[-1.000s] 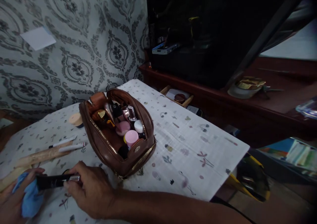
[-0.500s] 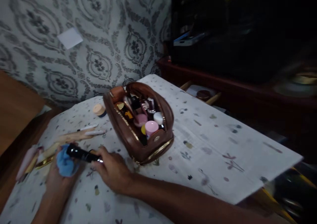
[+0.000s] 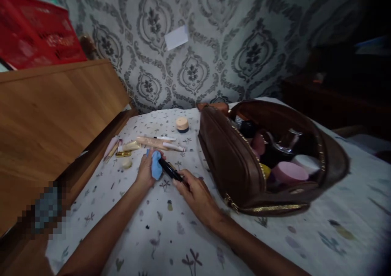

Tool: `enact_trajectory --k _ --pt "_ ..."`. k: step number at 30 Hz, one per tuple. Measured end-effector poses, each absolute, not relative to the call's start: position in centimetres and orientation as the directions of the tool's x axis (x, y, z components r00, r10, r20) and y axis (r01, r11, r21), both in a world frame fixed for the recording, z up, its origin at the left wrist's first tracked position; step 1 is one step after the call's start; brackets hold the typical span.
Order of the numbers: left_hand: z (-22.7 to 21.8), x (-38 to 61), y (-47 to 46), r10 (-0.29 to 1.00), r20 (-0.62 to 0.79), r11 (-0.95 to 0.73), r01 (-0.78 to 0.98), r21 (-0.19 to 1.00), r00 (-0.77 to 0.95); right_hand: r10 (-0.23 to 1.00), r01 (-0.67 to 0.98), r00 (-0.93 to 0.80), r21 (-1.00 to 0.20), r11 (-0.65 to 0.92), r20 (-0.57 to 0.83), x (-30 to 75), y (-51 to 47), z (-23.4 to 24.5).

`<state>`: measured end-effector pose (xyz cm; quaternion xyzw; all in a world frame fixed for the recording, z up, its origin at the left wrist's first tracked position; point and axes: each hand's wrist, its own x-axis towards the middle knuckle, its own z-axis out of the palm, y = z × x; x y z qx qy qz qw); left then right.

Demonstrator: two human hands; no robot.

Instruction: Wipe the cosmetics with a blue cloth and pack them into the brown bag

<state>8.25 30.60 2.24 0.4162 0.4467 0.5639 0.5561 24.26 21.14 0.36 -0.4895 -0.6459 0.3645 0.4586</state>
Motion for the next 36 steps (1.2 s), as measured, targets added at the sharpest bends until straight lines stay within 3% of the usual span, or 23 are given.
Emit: enact_trajectory --k 6,15,23,31,36 --pt "2.2 8.3 30.3 0.996 0.015 -0.039 -0.293 0.955 -0.085 0.956 0.38 -0.219 -0.886 0.265 0.193 24.0 20.8 0.4" --pt "3.0 8.5 30.1 0.993 -0.009 -0.041 -0.423 0.905 -0.115 0.938 0.141 -0.322 -0.974 0.18 0.127 24.0 20.5 0.9" --pt "3.5 9.5 28.6 0.991 -0.123 0.135 -0.459 0.878 0.056 0.939 0.036 -0.312 -0.986 0.162 0.143 23.8 20.9 0.4" --pt "3.6 9.9 26.6 0.849 -0.102 0.269 -0.259 0.928 0.518 0.981 -0.107 -0.167 -0.991 0.086 0.103 23.6 21.4 0.2" --pt "3.9 9.7 26.2 0.847 -0.093 0.243 -0.226 0.943 0.523 0.989 -0.244 -0.138 -0.97 0.009 0.044 23.3 21.8 -0.1"
